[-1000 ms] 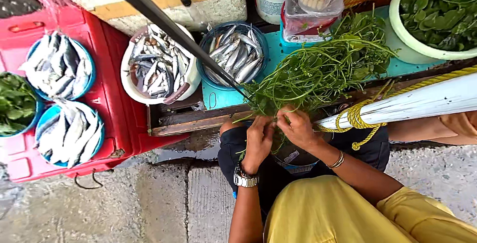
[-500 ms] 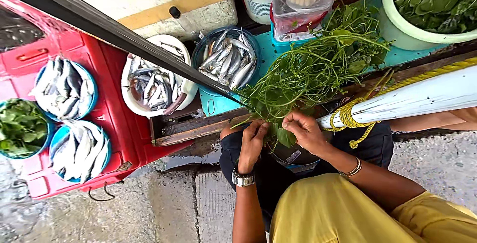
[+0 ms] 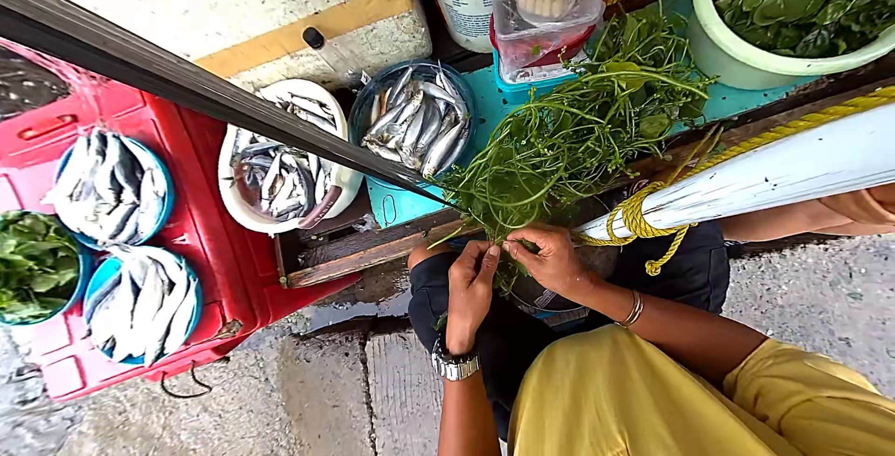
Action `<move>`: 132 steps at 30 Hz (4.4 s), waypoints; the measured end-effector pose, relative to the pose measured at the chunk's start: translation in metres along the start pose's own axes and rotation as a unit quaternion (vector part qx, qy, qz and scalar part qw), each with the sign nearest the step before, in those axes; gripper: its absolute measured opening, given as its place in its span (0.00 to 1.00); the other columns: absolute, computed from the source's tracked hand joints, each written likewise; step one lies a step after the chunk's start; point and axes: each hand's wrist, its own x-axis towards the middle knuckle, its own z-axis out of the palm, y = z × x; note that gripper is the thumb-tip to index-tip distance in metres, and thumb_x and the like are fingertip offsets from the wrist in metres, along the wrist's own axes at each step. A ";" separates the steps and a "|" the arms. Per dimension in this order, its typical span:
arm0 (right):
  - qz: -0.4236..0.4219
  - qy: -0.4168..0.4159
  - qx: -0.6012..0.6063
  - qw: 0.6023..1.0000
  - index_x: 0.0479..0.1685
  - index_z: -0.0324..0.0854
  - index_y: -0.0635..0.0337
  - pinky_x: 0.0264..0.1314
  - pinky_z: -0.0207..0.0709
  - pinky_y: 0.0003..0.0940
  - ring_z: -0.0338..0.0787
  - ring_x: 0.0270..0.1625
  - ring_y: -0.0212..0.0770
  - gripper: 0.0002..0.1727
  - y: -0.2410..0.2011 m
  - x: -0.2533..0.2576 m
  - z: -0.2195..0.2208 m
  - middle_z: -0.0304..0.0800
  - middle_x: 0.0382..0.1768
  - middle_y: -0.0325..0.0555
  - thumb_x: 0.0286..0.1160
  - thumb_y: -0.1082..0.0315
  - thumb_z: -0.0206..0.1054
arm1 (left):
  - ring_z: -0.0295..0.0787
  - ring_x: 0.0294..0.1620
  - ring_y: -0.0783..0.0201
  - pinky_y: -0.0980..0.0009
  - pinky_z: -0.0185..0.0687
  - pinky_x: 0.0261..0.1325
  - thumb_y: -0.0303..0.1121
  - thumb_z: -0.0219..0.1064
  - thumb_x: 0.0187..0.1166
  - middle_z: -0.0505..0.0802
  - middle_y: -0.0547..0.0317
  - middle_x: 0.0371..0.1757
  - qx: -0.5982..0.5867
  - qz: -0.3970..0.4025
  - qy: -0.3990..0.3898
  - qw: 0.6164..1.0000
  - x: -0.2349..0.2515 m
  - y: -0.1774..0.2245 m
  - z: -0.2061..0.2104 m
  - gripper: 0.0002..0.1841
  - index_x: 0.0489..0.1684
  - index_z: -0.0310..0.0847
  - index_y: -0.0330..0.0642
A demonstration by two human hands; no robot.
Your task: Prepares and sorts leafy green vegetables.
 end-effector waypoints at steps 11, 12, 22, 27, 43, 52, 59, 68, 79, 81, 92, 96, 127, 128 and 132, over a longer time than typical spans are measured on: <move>0.248 -0.043 0.302 0.919 0.20 0.82 0.55 0.33 0.74 0.25 0.79 0.28 0.27 0.11 -0.017 0.003 -0.013 0.82 0.22 0.33 0.71 0.75 0.65 | 0.86 0.38 0.72 0.72 0.84 0.47 0.27 0.64 0.82 0.89 0.59 0.37 0.121 0.100 0.044 0.987 0.007 -0.024 -0.001 0.06 0.41 0.87 0.35; 0.255 -0.056 0.329 0.908 0.21 0.83 0.55 0.30 0.73 0.24 0.78 0.26 0.26 0.11 -0.016 -0.001 -0.015 0.83 0.23 0.33 0.71 0.74 0.65 | 0.85 0.37 0.72 0.73 0.84 0.46 0.28 0.64 0.82 0.88 0.59 0.37 0.138 0.098 0.049 0.984 0.009 -0.027 -0.003 0.06 0.41 0.87 0.35; 0.401 -0.211 0.540 0.709 0.32 0.82 0.52 0.24 0.81 0.24 0.87 0.26 0.30 0.08 0.016 -0.031 -0.041 0.89 0.34 0.40 0.79 0.65 0.61 | 0.77 0.62 0.47 0.51 0.68 0.69 0.39 0.67 0.81 0.86 0.46 0.56 0.289 0.209 0.094 0.930 0.018 -0.003 0.016 0.16 0.58 0.88 0.39; 0.411 -0.207 0.513 0.725 0.31 0.85 0.57 0.26 0.86 0.30 0.93 0.29 0.37 0.08 0.020 -0.037 -0.047 0.94 0.33 0.46 0.75 0.69 0.63 | 0.89 0.30 0.65 0.64 0.89 0.37 0.31 0.64 0.84 0.94 0.54 0.36 0.179 0.217 -0.068 0.957 0.034 0.013 0.046 0.11 0.53 0.91 0.37; 0.435 -0.215 0.466 0.740 0.38 0.85 0.61 0.37 0.92 0.40 0.94 0.31 0.42 0.08 0.023 -0.040 -0.050 0.93 0.38 0.46 0.71 0.77 0.60 | 0.90 0.54 0.40 0.40 0.82 0.58 0.42 0.75 0.77 0.93 0.40 0.53 0.358 0.001 -0.244 0.901 0.093 0.044 0.073 0.19 0.61 0.89 0.42; 0.420 -0.211 0.450 0.759 0.36 0.88 0.61 0.39 0.91 0.34 0.93 0.33 0.37 0.08 0.023 -0.039 -0.051 0.94 0.35 0.43 0.75 0.75 0.62 | 0.91 0.44 0.43 0.40 0.82 0.47 0.33 0.71 0.79 0.94 0.46 0.40 0.318 0.092 -0.204 0.921 0.085 0.039 0.072 0.05 0.41 0.93 0.43; 0.424 -0.205 0.445 0.762 0.34 0.87 0.58 0.39 0.90 0.31 0.93 0.31 0.34 0.07 0.021 -0.037 -0.051 0.93 0.30 0.40 0.79 0.73 0.66 | 0.92 0.34 0.48 0.44 0.85 0.38 0.38 0.63 0.87 0.93 0.51 0.31 0.349 0.171 -0.093 0.917 0.067 0.024 0.068 0.11 0.51 0.91 0.46; 0.386 -0.211 0.498 0.747 0.34 0.87 0.59 0.44 0.89 0.30 0.95 0.39 0.37 0.09 0.027 -0.037 -0.051 0.96 0.36 0.48 0.82 0.70 0.64 | 0.77 0.17 0.72 0.74 0.76 0.22 0.32 0.65 0.85 0.85 0.61 0.20 0.145 0.256 0.044 0.955 0.013 0.015 0.041 0.09 0.46 0.88 0.36; 0.382 -0.152 0.513 0.754 0.52 0.85 0.60 0.36 0.88 0.28 0.92 0.36 0.34 0.10 0.025 -0.033 -0.041 0.93 0.39 0.44 0.82 0.64 0.67 | 0.79 0.20 0.78 0.80 0.76 0.24 0.32 0.65 0.83 0.88 0.66 0.25 -0.021 0.013 -0.100 0.995 -0.013 -0.008 0.036 0.08 0.42 0.85 0.35; 0.402 -0.119 0.497 0.760 0.44 0.86 0.61 0.28 0.84 0.25 0.90 0.31 0.33 0.10 0.024 -0.031 -0.043 0.92 0.35 0.45 0.86 0.65 0.62 | 0.81 0.20 0.77 0.79 0.79 0.25 0.32 0.64 0.83 0.90 0.66 0.26 -0.014 0.019 -0.114 0.993 -0.006 -0.003 0.033 0.09 0.45 0.85 0.35; 0.398 -0.196 0.450 0.775 0.36 0.86 0.56 0.29 0.84 0.25 0.93 0.35 0.32 0.09 0.022 -0.036 -0.047 0.96 0.42 0.44 0.83 0.66 0.64 | 0.89 0.31 0.44 0.42 0.83 0.37 0.37 0.71 0.80 0.91 0.43 0.32 0.252 0.078 -0.010 0.965 0.075 0.011 0.050 0.22 0.70 0.80 0.37; 0.379 -0.215 0.447 0.782 0.34 0.85 0.56 0.27 0.82 0.24 0.91 0.32 0.30 0.07 0.023 -0.037 -0.051 0.95 0.37 0.42 0.80 0.66 0.67 | 0.85 0.27 0.52 0.51 0.80 0.31 0.31 0.72 0.77 0.89 0.48 0.30 0.180 0.104 0.001 0.978 0.076 0.007 0.050 0.08 0.47 0.84 0.37; 0.472 0.083 0.444 0.757 0.35 0.83 0.57 0.14 0.69 0.21 0.74 0.13 0.30 0.19 -0.024 0.012 -0.009 0.75 0.15 0.39 0.91 0.54 0.57 | 0.94 0.43 0.66 0.70 0.90 0.52 0.24 0.68 0.77 0.96 0.50 0.40 0.103 0.340 0.079 0.932 0.036 -0.040 0.031 0.06 0.42 0.92 0.35; 0.476 0.086 0.441 0.756 0.36 0.83 0.57 0.14 0.68 0.21 0.73 0.13 0.30 0.18 -0.024 0.014 -0.007 0.75 0.14 0.39 0.90 0.54 0.59 | 0.94 0.42 0.65 0.69 0.90 0.50 0.24 0.68 0.77 0.96 0.50 0.39 0.120 0.345 0.082 0.927 0.036 -0.041 0.030 0.06 0.42 0.93 0.36; 0.490 0.105 0.448 0.741 0.34 0.82 0.55 0.15 0.70 0.23 0.74 0.14 0.31 0.17 -0.021 0.017 -0.004 0.76 0.16 0.39 0.88 0.54 0.61 | 0.92 0.35 0.59 0.65 0.88 0.40 0.25 0.67 0.75 0.94 0.49 0.34 0.208 0.366 0.086 0.903 0.036 -0.041 0.027 0.08 0.42 0.94 0.40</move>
